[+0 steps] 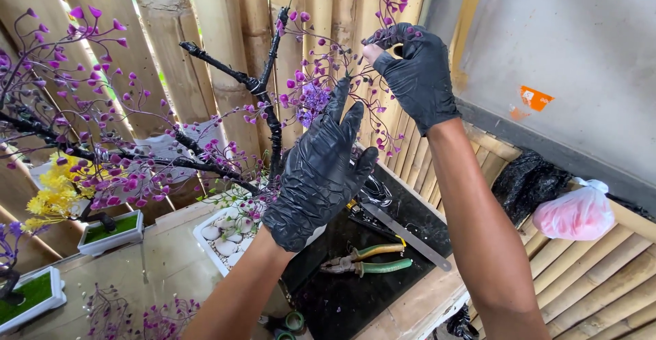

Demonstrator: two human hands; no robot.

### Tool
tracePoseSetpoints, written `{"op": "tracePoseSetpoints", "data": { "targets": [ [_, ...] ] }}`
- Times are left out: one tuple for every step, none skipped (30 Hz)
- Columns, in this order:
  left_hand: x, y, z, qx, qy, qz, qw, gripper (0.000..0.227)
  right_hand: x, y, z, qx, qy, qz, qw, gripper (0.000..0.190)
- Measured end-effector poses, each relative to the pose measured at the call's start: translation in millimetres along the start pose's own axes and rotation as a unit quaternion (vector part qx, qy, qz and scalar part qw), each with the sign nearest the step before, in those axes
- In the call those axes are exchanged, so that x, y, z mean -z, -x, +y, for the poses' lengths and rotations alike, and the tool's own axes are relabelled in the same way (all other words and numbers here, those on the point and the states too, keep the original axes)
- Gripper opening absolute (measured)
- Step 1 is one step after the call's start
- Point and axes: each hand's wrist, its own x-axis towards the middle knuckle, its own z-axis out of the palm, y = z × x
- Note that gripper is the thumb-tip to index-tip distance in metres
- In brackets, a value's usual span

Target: The person arranges purple artificial flower branches onto a black bonsai tree structure. They use wire cutters to trim the stems and their gloved hands to position the branches into the white pot filled with white stones.

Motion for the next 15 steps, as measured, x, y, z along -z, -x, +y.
{"op": "tracePoseSetpoints", "data": {
  "targets": [
    [1.7,-0.1,0.7,-0.001,0.013,0.000,1.000,0.077,0.6,0.3,-1.1,-0.009,0.006,-0.001,1.000,0.014],
    [3.1,-0.2,1.5,-0.001,0.027,0.001,1.000,0.075,1.3,0.6,-2.0,-0.018,0.011,-0.002,1.000,0.013],
    [1.2,0.6,1.0,-0.002,0.028,0.001,1.000,0.075,0.0,1.2,-4.8,-0.018,0.012,-0.001,1.000,0.013],
    [-0.8,1.4,0.4,-0.003,0.000,-0.005,1.000,0.076,-1.3,1.7,-7.6,-0.022,-0.001,-0.006,1.000,0.011],
    [-2.1,2.6,0.2,-0.003,-0.028,-0.010,1.000,0.077,-3.2,2.4,-10.7,-0.027,-0.015,-0.012,0.999,0.008],
    [-4.1,1.7,0.7,-0.002,-0.027,-0.010,1.000,0.077,-2.2,2.3,-9.8,-0.027,-0.014,-0.013,0.999,0.008],
    [-5.2,1.1,0.3,0.017,-0.019,-0.018,1.000,0.076,-2.7,1.8,-9.0,-0.021,-0.008,-0.014,1.000,0.008],
    [-6.3,0.5,-0.1,0.036,-0.011,-0.025,0.999,0.075,-3.3,1.3,-8.3,-0.014,-0.001,-0.016,1.000,0.009],
    [-4.9,-0.2,1.3,0.036,-0.012,-0.025,0.999,0.075,-3.8,1.8,-9.1,-0.014,-0.002,-0.016,1.000,0.009],
    [-3.6,-1.0,2.8,0.034,-0.025,-0.025,0.999,0.074,-4.2,2.3,-9.9,-0.018,0.003,-0.018,1.000,0.009],
    [-3.1,-1.8,4.7,0.033,-0.036,-0.025,0.998,0.073,-3.7,3.2,-10.4,-0.023,0.009,-0.019,1.000,0.010],
    [-3.0,-2.2,4.6,0.032,-0.036,-0.025,0.999,0.073,-4.5,3.5,-8.5,-0.023,0.010,-0.019,1.000,0.010],
    [-3.0,-2.9,4.5,0.038,-0.030,-0.035,0.998,0.072,-5.0,3.4,-6.6,-0.018,0.002,-0.026,1.000,0.008],
    [-3.0,-3.5,4.3,0.044,-0.025,-0.045,0.998,0.070,-5.7,3.3,-4.7,-0.013,-0.006,-0.034,0.999,0.007],
    [-3.9,-3.5,4.3,0.044,-0.025,-0.045,0.998,0.070,-6.0,3.1,-4.9,-0.012,-0.006,-0.034,0.999,0.007]
  ]
}}
